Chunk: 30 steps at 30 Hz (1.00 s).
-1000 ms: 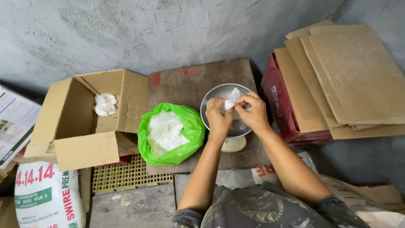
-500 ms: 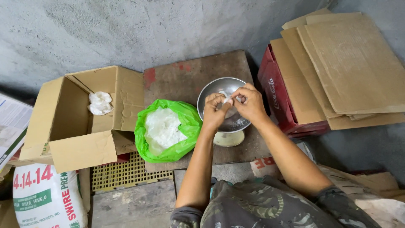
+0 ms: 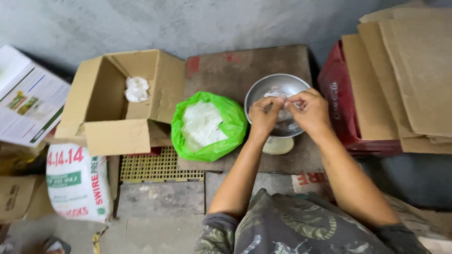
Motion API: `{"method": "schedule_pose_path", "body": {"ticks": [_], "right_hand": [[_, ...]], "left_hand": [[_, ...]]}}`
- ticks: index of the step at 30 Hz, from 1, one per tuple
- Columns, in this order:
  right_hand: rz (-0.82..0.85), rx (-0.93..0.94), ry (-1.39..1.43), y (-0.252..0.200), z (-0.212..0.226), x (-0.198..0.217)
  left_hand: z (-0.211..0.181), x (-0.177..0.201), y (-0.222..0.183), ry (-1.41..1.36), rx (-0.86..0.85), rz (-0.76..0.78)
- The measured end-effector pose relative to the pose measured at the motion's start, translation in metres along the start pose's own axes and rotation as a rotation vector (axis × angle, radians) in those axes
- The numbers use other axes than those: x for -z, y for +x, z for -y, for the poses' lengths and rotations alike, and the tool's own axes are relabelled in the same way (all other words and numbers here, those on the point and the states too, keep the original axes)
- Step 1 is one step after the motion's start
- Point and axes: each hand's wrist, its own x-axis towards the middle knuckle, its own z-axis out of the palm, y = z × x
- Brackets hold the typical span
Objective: Using a red scoop to transfer white powder from large bags into smaller plastic bags or containers, then weighing and sealing them.
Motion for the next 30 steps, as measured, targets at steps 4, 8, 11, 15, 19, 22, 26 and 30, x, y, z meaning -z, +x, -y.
{"method": "schedule_pose_path", "body": {"ticks": [4,8,11,15,19,22,26,30], "right_hand": [[-0.004,-0.002,-0.015,-0.001,0.004,-0.006],[-0.008,0.014,0.002,0.001,-0.005,-0.011],[-0.007,-0.012,0.114,0.01,-0.011,-0.006],[-0.008,0.005,0.212,0.016,0.004,0.001],[-0.01,0.014,0.272,0.004,0.02,0.006],[-0.054,0.004,0.319,0.0,0.01,0.009],[-0.006,-0.009,0.149,0.003,-0.006,0.024],[0.037,-0.008,0.058,-0.001,-0.005,0.039]], "left_hand": [[-0.001,-0.001,-0.005,0.156,-0.028,-0.047],[-0.009,0.007,-0.005,0.058,0.158,-0.006],[-0.024,0.013,-0.005,0.44,-0.19,-0.005],[-0.014,0.012,-0.003,0.741,-0.314,0.0],[-0.006,0.009,0.002,0.806,-0.33,0.0],[-0.011,0.012,0.005,0.814,-0.337,0.013],[-0.017,0.022,-0.002,0.758,-0.217,0.076],[-0.018,0.033,-0.008,0.748,-0.253,0.071]]}}
